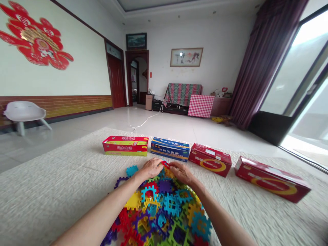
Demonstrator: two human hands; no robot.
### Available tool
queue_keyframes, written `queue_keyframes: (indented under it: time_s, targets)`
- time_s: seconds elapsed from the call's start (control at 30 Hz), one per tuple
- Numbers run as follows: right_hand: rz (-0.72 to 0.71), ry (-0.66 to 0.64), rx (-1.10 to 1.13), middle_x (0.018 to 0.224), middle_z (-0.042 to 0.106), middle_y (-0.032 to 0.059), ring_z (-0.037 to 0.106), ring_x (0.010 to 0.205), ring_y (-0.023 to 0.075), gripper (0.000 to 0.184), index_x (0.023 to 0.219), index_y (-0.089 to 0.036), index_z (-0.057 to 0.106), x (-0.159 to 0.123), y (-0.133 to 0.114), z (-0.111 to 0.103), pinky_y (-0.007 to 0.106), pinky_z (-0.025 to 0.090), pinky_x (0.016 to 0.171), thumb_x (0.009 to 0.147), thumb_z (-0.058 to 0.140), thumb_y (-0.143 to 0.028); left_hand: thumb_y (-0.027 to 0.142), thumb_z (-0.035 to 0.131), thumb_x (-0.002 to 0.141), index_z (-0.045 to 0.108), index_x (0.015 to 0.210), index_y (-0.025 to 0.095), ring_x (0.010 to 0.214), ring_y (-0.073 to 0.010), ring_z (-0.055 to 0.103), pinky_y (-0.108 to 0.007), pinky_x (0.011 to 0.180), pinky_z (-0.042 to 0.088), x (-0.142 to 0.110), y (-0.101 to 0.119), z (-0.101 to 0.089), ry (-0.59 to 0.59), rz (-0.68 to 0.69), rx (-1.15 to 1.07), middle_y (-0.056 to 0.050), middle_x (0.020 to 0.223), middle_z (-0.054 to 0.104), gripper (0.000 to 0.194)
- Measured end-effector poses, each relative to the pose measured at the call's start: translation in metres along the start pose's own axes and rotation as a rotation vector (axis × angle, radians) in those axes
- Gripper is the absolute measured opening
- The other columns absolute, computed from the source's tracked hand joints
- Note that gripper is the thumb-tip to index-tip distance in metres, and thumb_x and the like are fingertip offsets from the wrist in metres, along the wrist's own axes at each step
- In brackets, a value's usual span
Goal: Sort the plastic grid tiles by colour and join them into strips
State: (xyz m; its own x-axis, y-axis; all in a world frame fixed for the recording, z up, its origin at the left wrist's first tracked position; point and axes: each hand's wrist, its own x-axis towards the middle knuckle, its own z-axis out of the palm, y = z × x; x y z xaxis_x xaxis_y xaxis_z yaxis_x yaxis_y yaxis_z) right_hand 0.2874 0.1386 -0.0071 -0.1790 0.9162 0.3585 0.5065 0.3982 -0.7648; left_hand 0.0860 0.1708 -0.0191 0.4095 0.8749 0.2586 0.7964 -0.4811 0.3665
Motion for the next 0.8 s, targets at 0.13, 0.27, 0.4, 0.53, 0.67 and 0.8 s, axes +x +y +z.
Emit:
queue_keyframes:
  time_s: [0.13, 0.27, 0.4, 0.53, 0.67, 0.8]
  targets:
    - [-0.003, -0.112, 0.076, 0.101, 0.073, 0.0039, 0.067, 0.092, 0.0225, 0.037, 0.102, -0.022, 0.071, -0.024, -0.020, -0.022, 0.033, 0.052, 0.081, 0.085, 0.050, -0.048, 0.031, 0.044, 0.090, 0.061, 0.121, 0.019, 0.116, -0.0205, 0.059, -0.033, 0.103, 0.044, -0.030, 0.012, -0.029, 0.051, 0.097, -0.170, -0.006, 0.124, 0.065, 0.038]
    - [0.048, 0.047, 0.107, 0.108, 0.071, 0.0079, 0.064, 0.103, 0.0261, 0.043, 0.103, -0.021, 0.070, -0.065, -0.018, -0.047, 0.039, 0.049, 0.091, 0.085, 0.051, -0.054, 0.034, 0.046, 0.090, 0.056, 0.128, 0.021, 0.126, -0.0199, 0.051, -0.038, 0.109, 0.039, -0.088, 0.023, -0.058, 0.105, 0.182, -0.161, -0.006, 0.135, 0.058, 0.041]
    - [0.193, 0.298, 0.016, 0.111, 0.070, 0.0131, 0.062, 0.107, 0.0326, 0.053, 0.104, -0.019, 0.070, -0.114, 0.001, -0.057, 0.049, 0.045, 0.095, 0.075, 0.057, -0.062, 0.048, 0.052, 0.089, 0.043, 0.139, 0.030, 0.137, -0.0246, 0.038, -0.046, 0.112, 0.034, -0.173, 0.047, -0.066, 0.077, 0.279, -0.066, -0.006, 0.147, 0.044, 0.054]
    - [0.292, 0.308, 0.071, 0.119, 0.067, 0.0131, 0.062, 0.110, 0.0311, 0.062, 0.112, -0.018, 0.066, -0.151, -0.002, -0.047, 0.045, 0.048, 0.094, 0.076, 0.054, -0.066, 0.065, 0.061, 0.076, 0.031, 0.145, 0.038, 0.138, -0.0308, 0.036, -0.052, 0.110, 0.035, -0.244, 0.076, -0.053, 0.002, 0.510, -0.019, -0.006, 0.150, 0.040, 0.080]
    - [0.274, 0.299, 0.122, 0.114, 0.069, 0.0112, 0.063, 0.106, 0.0307, 0.064, 0.111, -0.018, 0.067, -0.164, -0.030, -0.025, 0.043, 0.051, 0.091, 0.076, 0.052, -0.069, 0.060, 0.060, 0.079, 0.033, 0.143, 0.038, 0.137, -0.0307, 0.038, -0.052, 0.109, 0.036, -0.267, 0.083, -0.033, -0.017, 0.586, 0.031, -0.006, 0.147, 0.044, 0.073]
    - [0.246, 0.308, 0.202, 0.119, 0.067, 0.0101, 0.062, 0.109, 0.0282, 0.061, 0.119, -0.019, 0.063, -0.163, -0.059, -0.009, 0.040, 0.052, 0.089, 0.083, 0.046, -0.066, 0.053, 0.064, 0.079, 0.040, 0.141, 0.031, 0.137, -0.0338, 0.037, -0.058, 0.107, 0.037, -0.257, 0.081, -0.025, 0.018, 0.505, 0.085, -0.010, 0.148, 0.043, 0.069]
